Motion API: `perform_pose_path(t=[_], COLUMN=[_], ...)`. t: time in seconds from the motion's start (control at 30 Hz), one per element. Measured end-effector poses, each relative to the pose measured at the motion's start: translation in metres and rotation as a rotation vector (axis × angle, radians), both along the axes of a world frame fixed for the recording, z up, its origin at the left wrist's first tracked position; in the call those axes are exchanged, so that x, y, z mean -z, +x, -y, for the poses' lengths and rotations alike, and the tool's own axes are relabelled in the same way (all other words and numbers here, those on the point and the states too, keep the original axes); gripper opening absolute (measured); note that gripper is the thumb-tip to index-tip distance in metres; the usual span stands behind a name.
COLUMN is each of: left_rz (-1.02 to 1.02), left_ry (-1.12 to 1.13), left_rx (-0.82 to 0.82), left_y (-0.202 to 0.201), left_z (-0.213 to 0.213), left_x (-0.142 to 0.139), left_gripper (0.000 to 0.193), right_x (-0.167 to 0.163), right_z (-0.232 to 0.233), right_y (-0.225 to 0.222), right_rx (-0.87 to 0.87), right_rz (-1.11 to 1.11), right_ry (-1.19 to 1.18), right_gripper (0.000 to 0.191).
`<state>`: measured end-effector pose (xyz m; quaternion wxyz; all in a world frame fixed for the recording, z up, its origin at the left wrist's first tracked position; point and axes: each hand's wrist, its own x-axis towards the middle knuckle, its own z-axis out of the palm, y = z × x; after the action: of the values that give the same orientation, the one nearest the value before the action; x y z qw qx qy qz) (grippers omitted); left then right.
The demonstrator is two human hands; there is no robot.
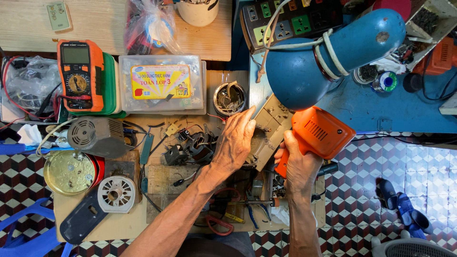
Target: The person repairs an electronic device at a cluttered workbench. They hold a heat gun against a circuit board inside an open casing while steadying it with the other hand, then set the heat gun down, pick up a soldering iron, and work the iron along the board's components, repositioning the casing as they solder.
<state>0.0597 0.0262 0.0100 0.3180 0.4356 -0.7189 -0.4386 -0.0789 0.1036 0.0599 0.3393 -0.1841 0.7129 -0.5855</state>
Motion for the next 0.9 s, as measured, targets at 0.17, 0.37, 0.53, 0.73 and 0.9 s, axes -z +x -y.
perform_pose_path(t=[0.17, 0.37, 0.53, 0.73, 0.9], left_rz=[0.008, 0.011, 0.015, 0.006, 0.004], left_ry=[0.026, 0.029, 0.029, 0.026, 0.026], left_rx=[0.012, 0.004, 0.0, -0.011, -0.013], left_y=[-0.0004, -0.0007, 0.0002, -0.0004, 0.0005], left_z=[0.0002, 0.0004, 0.0007, 0.0006, 0.0005], left_x=[0.0002, 0.0016, 0.0022, 0.002, 0.001], left_gripper=[0.047, 0.048, 0.048, 0.047, 0.047], right_x=[-0.0024, -0.0024, -0.0011, -0.0016, 0.0022], right_z=[0.0014, -0.0008, 0.0013, -0.0028, 0.0001], right_y=[-0.0017, -0.0008, -0.002, -0.0016, -0.0003], right_rx=[0.008, 0.013, 0.017, -0.01, -0.009], right_rz=[-0.013, -0.009, -0.005, -0.017, -0.004], right_ry=[0.012, 0.04, 0.029, 0.02, 0.019], right_gripper=[0.016, 0.018, 0.018, 0.018, 0.016])
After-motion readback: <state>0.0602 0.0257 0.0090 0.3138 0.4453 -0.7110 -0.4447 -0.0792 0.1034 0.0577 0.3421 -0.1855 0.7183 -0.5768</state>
